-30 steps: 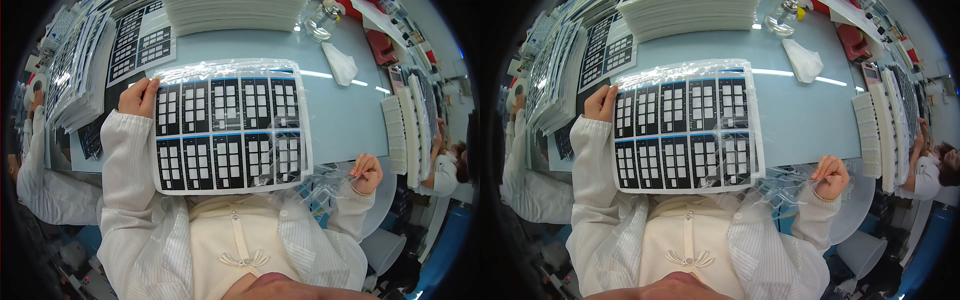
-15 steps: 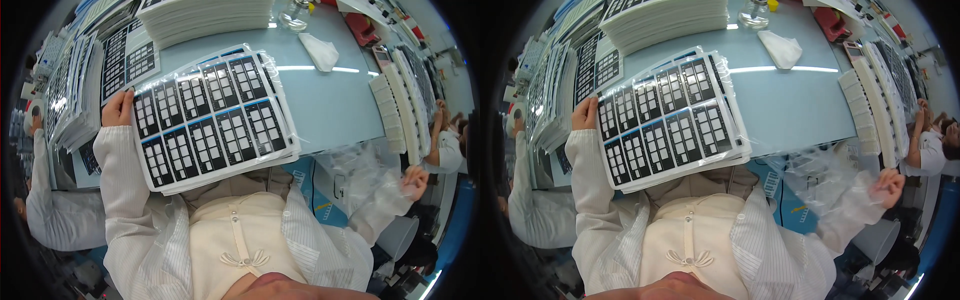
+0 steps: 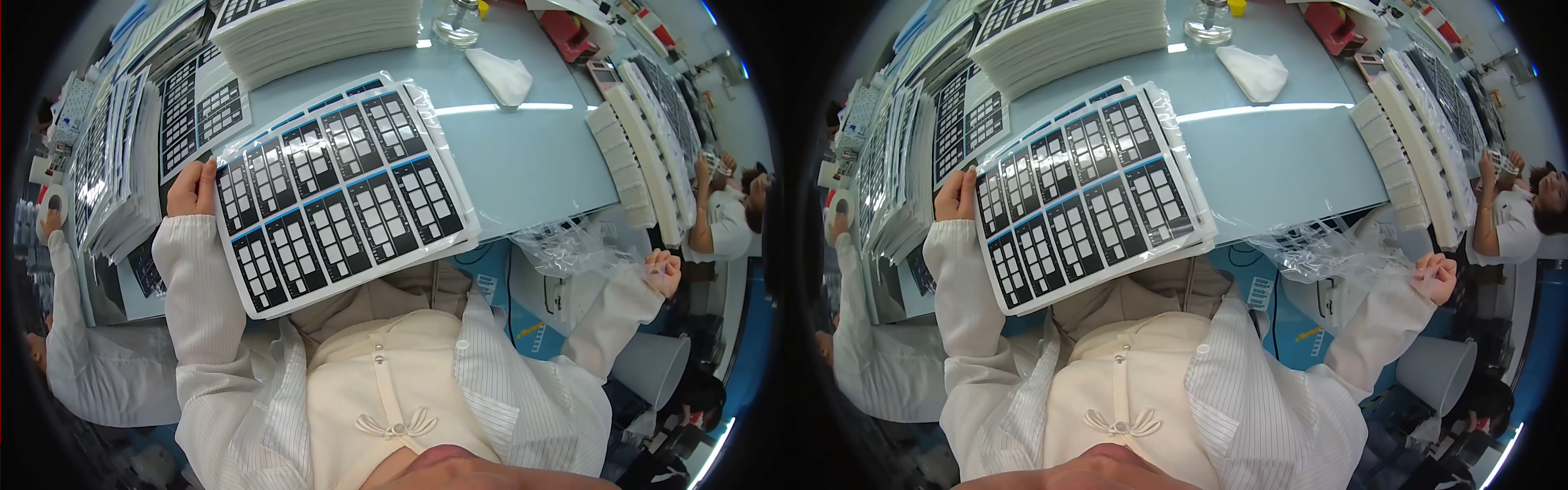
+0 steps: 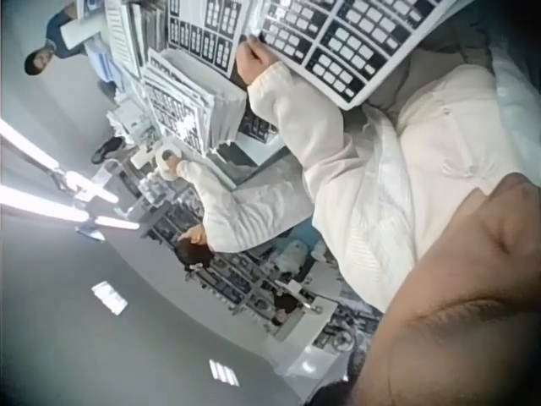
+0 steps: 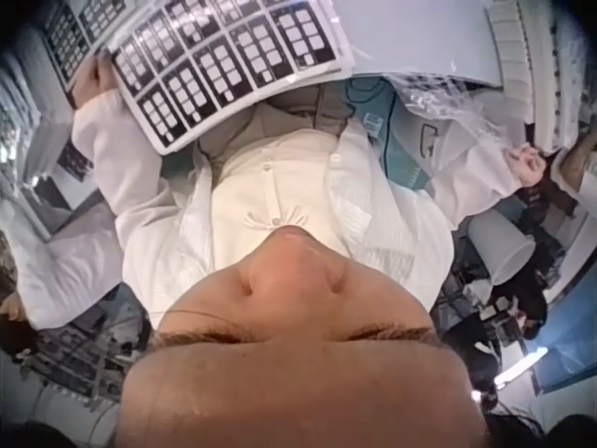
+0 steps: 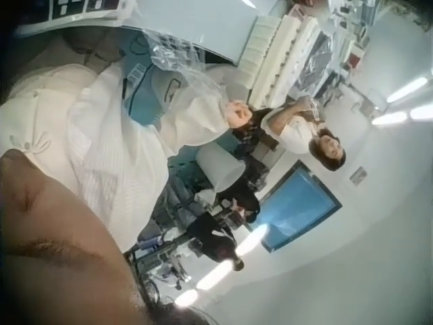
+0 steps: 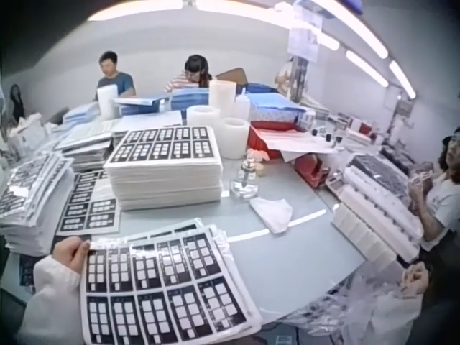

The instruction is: Inspecting and organizing sheets of printed labels or stickers at a workstation.

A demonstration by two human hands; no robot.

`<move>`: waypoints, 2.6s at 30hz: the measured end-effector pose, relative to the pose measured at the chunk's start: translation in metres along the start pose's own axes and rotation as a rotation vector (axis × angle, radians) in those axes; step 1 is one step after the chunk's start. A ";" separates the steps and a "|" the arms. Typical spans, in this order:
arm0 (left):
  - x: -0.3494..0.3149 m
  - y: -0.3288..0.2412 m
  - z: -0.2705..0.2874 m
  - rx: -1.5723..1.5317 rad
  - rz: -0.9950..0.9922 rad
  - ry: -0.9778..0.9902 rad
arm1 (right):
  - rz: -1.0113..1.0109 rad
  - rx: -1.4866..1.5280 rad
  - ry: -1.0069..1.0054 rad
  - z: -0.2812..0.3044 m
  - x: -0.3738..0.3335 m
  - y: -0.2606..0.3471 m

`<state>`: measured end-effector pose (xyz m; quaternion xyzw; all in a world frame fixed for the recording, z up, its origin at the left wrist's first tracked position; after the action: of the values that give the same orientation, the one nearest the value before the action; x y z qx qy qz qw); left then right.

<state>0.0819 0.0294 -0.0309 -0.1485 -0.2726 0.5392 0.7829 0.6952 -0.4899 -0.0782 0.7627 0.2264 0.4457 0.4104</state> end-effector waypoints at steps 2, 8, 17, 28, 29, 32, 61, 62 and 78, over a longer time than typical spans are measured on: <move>0.001 0.002 -0.001 -0.018 -0.043 -0.008 | -0.011 -0.150 -0.039 -0.005 0.003 -0.002; 0.004 0.016 0.004 -0.027 0.068 0.020 | 0.134 -0.242 -0.269 -0.095 0.054 0.016; -0.068 -0.066 0.066 -0.026 -0.138 0.067 | 0.344 -1.301 0.472 -0.359 0.114 0.006; -0.173 -0.211 -0.062 -0.025 -0.938 0.268 | 0.311 -1.117 1.013 -0.410 0.095 -0.071; -0.174 -0.212 -0.069 0.003 -0.930 0.235 | 0.305 -1.118 1.015 -0.410 0.096 -0.073; -0.174 -0.210 -0.078 0.042 -0.928 0.183 | 0.246 -1.018 1.076 -0.409 0.097 -0.082; -0.169 -0.216 -0.083 0.070 -0.992 0.135 | 0.386 -0.949 1.180 -0.431 0.107 -0.101; -0.168 -0.216 -0.083 0.049 -0.981 0.140 | 0.385 -0.948 1.180 -0.430 0.106 -0.103; -0.165 -0.220 -0.089 0.127 -0.932 0.150 | 0.370 -0.912 1.085 -0.435 0.115 -0.111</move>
<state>0.2578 -0.2005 -0.0312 -0.0007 -0.2194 0.1339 0.9664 0.3784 -0.1612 0.0026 0.2135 0.0573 0.8727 0.4354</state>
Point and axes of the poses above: each hand's wrist, its own x-axis towards the middle knuckle, its own z-axis out of the back of the hand, y = z × x, the point moved 6 cm from there along x, towards the middle knuckle, and after that the axes turned 6 degrees about z, right-handed, at the moved point
